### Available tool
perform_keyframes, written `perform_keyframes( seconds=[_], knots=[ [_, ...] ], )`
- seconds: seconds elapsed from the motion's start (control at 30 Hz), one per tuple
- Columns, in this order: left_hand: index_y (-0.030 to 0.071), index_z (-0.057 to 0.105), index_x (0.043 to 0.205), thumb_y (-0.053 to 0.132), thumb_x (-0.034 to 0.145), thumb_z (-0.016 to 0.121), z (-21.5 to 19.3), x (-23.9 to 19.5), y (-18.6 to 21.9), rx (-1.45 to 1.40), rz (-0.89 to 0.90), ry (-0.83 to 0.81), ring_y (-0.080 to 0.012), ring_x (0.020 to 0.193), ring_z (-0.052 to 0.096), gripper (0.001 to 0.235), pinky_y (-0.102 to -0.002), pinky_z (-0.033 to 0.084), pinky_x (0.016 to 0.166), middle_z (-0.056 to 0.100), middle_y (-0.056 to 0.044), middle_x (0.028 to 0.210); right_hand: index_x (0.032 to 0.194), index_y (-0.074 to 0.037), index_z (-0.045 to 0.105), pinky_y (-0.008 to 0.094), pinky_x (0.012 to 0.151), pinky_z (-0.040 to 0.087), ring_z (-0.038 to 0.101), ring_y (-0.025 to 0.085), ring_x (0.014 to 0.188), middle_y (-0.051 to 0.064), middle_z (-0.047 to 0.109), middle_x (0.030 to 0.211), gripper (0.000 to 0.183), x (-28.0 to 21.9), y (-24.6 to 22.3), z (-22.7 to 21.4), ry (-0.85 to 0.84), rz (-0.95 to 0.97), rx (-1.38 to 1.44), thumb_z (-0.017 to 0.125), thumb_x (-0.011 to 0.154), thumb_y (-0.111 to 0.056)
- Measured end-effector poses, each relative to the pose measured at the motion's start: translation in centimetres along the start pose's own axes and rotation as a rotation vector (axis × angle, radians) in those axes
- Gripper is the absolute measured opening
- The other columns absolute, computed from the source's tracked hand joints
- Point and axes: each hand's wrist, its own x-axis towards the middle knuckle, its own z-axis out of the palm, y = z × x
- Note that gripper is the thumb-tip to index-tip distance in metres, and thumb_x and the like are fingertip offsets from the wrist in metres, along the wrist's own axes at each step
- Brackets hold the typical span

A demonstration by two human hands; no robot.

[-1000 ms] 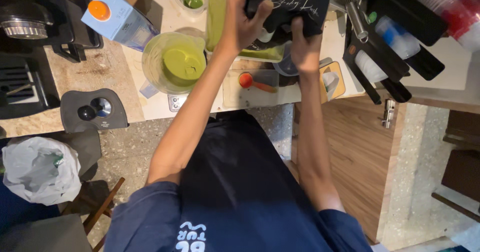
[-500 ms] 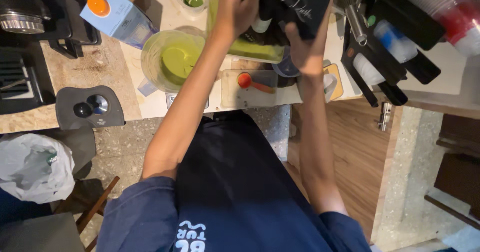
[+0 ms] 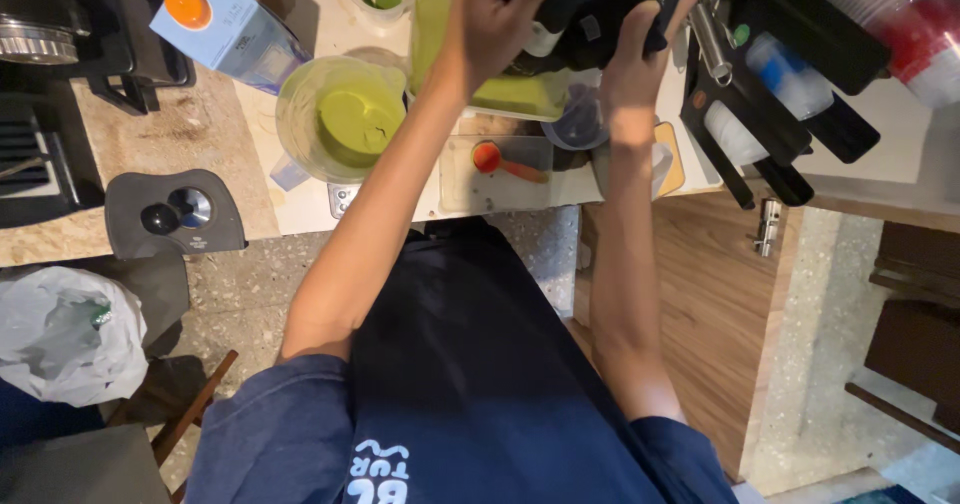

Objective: The person prepares a matcha drink by mixing green powder from a plastic container and a black bag into a pitcher of water, using a spatula and a scoop, then stirs the mixture.

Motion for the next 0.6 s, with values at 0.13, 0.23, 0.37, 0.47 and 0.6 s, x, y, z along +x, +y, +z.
perform_keyframes(
  seconds=[0.13, 0.23, 0.37, 0.47, 0.6],
  knots=[
    [0.003, 0.068, 0.103, 0.051, 0.111, 0.06, -1.2, 1.2, 0.0, -0.133, -0.001, 0.007, -0.0189, 0.081, 0.066, 0.05, -0.034, 0.054, 0.076, 0.072, -0.006, 0.087, 0.166, -0.011, 0.002, 0.035, 0.133, 0.025, 0.028, 0.023, 0.152, 0.011, 0.018, 0.171, 0.078, 0.4, -3.1, 1.0, -0.041, -0.152, -0.1, 0.039, 0.119, -0.061],
    [0.004, 0.067, 0.099, 0.046, 0.108, 0.057, -1.2, 0.1, 0.5, 0.068, 0.105, 0.01, -0.0169, 0.081, 0.062, 0.045, -0.032, 0.049, 0.075, 0.065, -0.005, 0.085, 0.159, -0.006, 0.023, 0.037, 0.098, 0.043, 0.045, 0.021, 0.108, 0.011, 0.048, 0.134, 0.084, 0.7, -5.5, 1.1, -0.052, 0.014, 0.144, 0.044, 0.104, -0.065],
    [0.005, 0.067, 0.1, 0.045, 0.113, 0.055, -1.7, 0.6, 0.8, -0.133, 0.033, 0.102, -0.0159, 0.09, 0.068, 0.043, -0.032, 0.054, 0.086, 0.07, -0.004, 0.093, 0.154, -0.008, 0.034, 0.035, 0.116, 0.042, 0.051, 0.021, 0.128, 0.011, 0.048, 0.138, 0.065, 1.2, -6.6, 1.4, -0.065, -0.158, -0.031, 0.047, 0.115, -0.059],
    [0.004, 0.071, 0.097, 0.039, 0.104, 0.06, -1.7, 0.5, 1.4, -0.048, -0.048, -0.005, -0.0128, 0.073, 0.062, 0.037, -0.03, 0.049, 0.07, 0.066, -0.003, 0.079, 0.153, -0.008, 0.037, 0.036, 0.116, 0.042, 0.052, 0.022, 0.127, 0.011, 0.05, 0.138, 0.065, 0.5, -6.7, 0.9, -0.05, -0.15, -0.04, 0.048, 0.115, -0.059],
    [0.005, 0.071, 0.097, 0.036, 0.106, 0.06, -0.7, 0.4, 1.2, -0.071, -0.014, 0.009, -0.0139, 0.079, 0.063, 0.034, -0.031, 0.051, 0.076, 0.069, -0.005, 0.084, 0.146, -0.007, 0.044, 0.033, 0.112, 0.042, 0.054, 0.02, 0.127, 0.009, 0.052, 0.137, 0.058, 0.8, -5.2, 2.6, 0.048, -0.157, -0.093, 0.046, 0.116, -0.057]
  ],
)
